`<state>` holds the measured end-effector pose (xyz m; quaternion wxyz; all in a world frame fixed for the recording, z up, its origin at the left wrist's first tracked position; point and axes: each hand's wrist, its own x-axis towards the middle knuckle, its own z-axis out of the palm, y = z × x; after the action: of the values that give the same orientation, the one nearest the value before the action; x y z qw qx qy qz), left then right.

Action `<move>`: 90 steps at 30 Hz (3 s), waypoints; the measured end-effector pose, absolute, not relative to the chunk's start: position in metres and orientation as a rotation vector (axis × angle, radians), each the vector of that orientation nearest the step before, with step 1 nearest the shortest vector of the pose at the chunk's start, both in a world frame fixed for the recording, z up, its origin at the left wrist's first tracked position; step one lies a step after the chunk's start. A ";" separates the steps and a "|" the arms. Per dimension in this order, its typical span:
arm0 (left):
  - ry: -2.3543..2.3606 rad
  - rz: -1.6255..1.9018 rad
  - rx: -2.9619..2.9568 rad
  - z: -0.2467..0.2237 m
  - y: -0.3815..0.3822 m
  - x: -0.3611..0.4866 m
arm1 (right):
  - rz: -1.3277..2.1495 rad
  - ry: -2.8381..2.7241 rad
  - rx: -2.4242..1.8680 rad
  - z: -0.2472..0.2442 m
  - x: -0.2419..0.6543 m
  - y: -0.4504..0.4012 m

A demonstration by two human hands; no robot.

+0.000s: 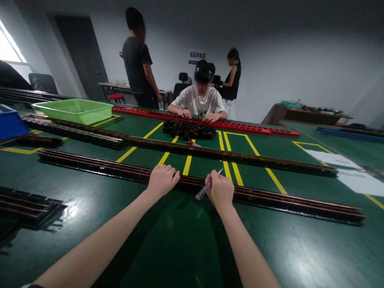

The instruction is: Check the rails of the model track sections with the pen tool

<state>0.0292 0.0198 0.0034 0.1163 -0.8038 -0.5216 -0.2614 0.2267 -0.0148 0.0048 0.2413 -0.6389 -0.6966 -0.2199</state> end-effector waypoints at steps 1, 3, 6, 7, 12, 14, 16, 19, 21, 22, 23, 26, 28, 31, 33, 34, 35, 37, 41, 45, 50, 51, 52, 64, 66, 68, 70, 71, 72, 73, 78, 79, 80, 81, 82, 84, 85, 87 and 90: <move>-1.522 -0.769 -2.345 0.003 0.019 0.031 | -0.599 -1.928 -1.731 0.005 0.223 -0.015; -1.506 -0.767 -2.343 0.003 0.018 0.037 | -0.585 -1.973 -1.712 0.006 0.217 -0.015; -1.485 -0.772 -2.349 0.002 0.017 0.044 | -0.511 -1.984 -1.776 0.007 0.216 -0.016; -1.476 -0.781 -2.358 0.002 0.017 0.046 | -0.479 -1.968 -1.813 0.008 0.217 -0.016; -1.393 -0.825 -2.448 0.002 0.018 0.041 | -0.428 -1.908 -1.909 0.012 0.222 -0.015; -1.421 -0.838 -2.446 0.003 0.017 0.036 | -0.466 -1.891 -1.937 0.013 0.224 -0.014; -1.522 -0.854 -2.384 0.004 0.016 0.031 | -0.499 -1.861 -1.977 0.013 0.228 -0.014; -1.660 -0.863 -2.278 0.005 0.015 0.026 | -0.544 -1.818 -1.991 0.012 0.234 -0.014; -1.668 -0.860 -2.269 0.005 0.015 0.026 | -0.575 -1.808 -1.951 0.011 0.237 -0.014; -1.660 -0.861 -2.278 0.005 0.016 0.026 | -0.584 -1.808 -1.926 0.010 0.238 -0.014; -1.651 -0.864 -2.290 0.005 0.016 0.027 | -0.588 -1.808 -1.906 0.010 0.237 -0.015; -1.653 -0.888 -2.316 0.005 0.016 0.028 | -0.565 -1.823 -1.857 0.009 0.229 -0.016; -1.649 -0.888 -2.309 0.006 0.016 0.030 | -0.546 -1.863 -1.816 0.009 0.222 -0.016; -1.623 -0.855 -2.287 0.006 0.015 0.033 | -0.518 -1.980 -1.740 0.008 0.212 -0.015; -1.621 -0.859 -2.295 0.005 0.015 0.035 | -0.472 -2.042 -1.712 0.007 0.210 -0.014; -1.627 -0.869 -2.304 0.005 0.015 0.035 | -0.443 -2.059 -1.706 0.007 0.210 -0.014; -1.631 -0.880 -2.312 0.005 0.015 0.036 | -0.416 -2.067 -1.705 0.007 0.211 -0.014; -1.623 -0.881 -2.322 0.005 0.015 0.036 | -0.394 -2.070 -1.708 0.007 0.215 -0.013; -1.564 -0.848 -2.341 0.004 0.015 0.036 | -0.444 -2.038 -1.759 0.008 0.222 -0.011; -1.574 -0.875 -2.337 0.002 0.014 0.036 | -0.446 -1.961 -1.887 0.009 0.229 -0.010; -1.638 -0.889 -2.252 0.002 0.014 0.035 | -0.521 -1.868 -1.957 0.008 0.239 -0.012; -1.637 -0.886 -2.246 0.002 0.015 0.035 | -0.534 -1.859 -1.949 0.008 0.241 -0.012; -1.631 -0.883 -2.245 0.002 0.015 0.035 | -0.541 -1.859 -1.930 0.008 0.242 -0.013; -1.585 -0.808 -2.293 0.002 0.017 0.044 | -0.637 -2.028 -1.637 0.006 0.208 -0.015; -1.565 -0.798 -2.307 0.002 0.016 0.046 | -0.572 -2.024 -1.666 0.005 0.205 -0.015; -1.557 -0.787 -2.320 0.002 0.016 0.047 | -0.516 -2.002 -1.728 0.005 0.205 -0.015; -1.552 -0.781 -2.333 0.002 0.015 0.048 | -0.482 -1.967 -1.806 0.006 0.207 -0.013; -1.544 -0.781 -2.344 0.002 0.015 0.048 | -0.474 -1.947 -1.846 0.007 0.208 -0.013; -1.531 -0.783 -2.360 0.003 0.014 0.048 | -0.469 -1.928 -1.882 0.008 0.209 -0.012; -1.512 -0.785 -2.379 0.003 0.014 0.048 | -0.463 -1.912 -1.913 0.009 0.210 -0.012; -1.477 -0.816 -2.423 0.004 0.013 0.047 | -0.421 -1.834 -2.013 0.013 0.221 -0.011; -1.494 -0.823 -2.405 0.005 0.013 0.046 | -0.406 -1.815 -2.029 0.013 0.225 -0.011; -1.515 -0.829 -2.384 0.005 0.013 0.046 | -0.391 -1.797 -2.044 0.013 0.229 -0.011; -1.533 -0.833 -2.364 0.004 0.014 0.045 | -0.379 -1.784 -2.051 0.012 0.232 -0.011; -1.548 -0.839 -2.348 0.004 0.014 0.045 | -0.382 -1.771 -2.053 0.012 0.236 -0.012; -1.561 -0.849 -2.343 0.004 0.015 0.044 | -0.390 -1.775 -2.026 0.011 0.240 -0.013; -1.560 -0.852 -2.351 0.003 0.015 0.044 | -0.403 -1.781 -2.007 0.010 0.241 -0.013; -1.551 -0.845 -2.373 0.003 0.016 0.045 | -0.451 -1.794 -1.967 0.008 0.240 -0.014; -1.536 -0.803 -2.361 0.004 0.016 0.045 | -0.563 -1.805 -1.889 0.006 0.236 -0.015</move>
<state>0.0450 0.0160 0.0038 0.1063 -0.8015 -0.5214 -0.2728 0.2362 -0.0148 0.0061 0.2321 -0.6874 -0.6570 -0.2050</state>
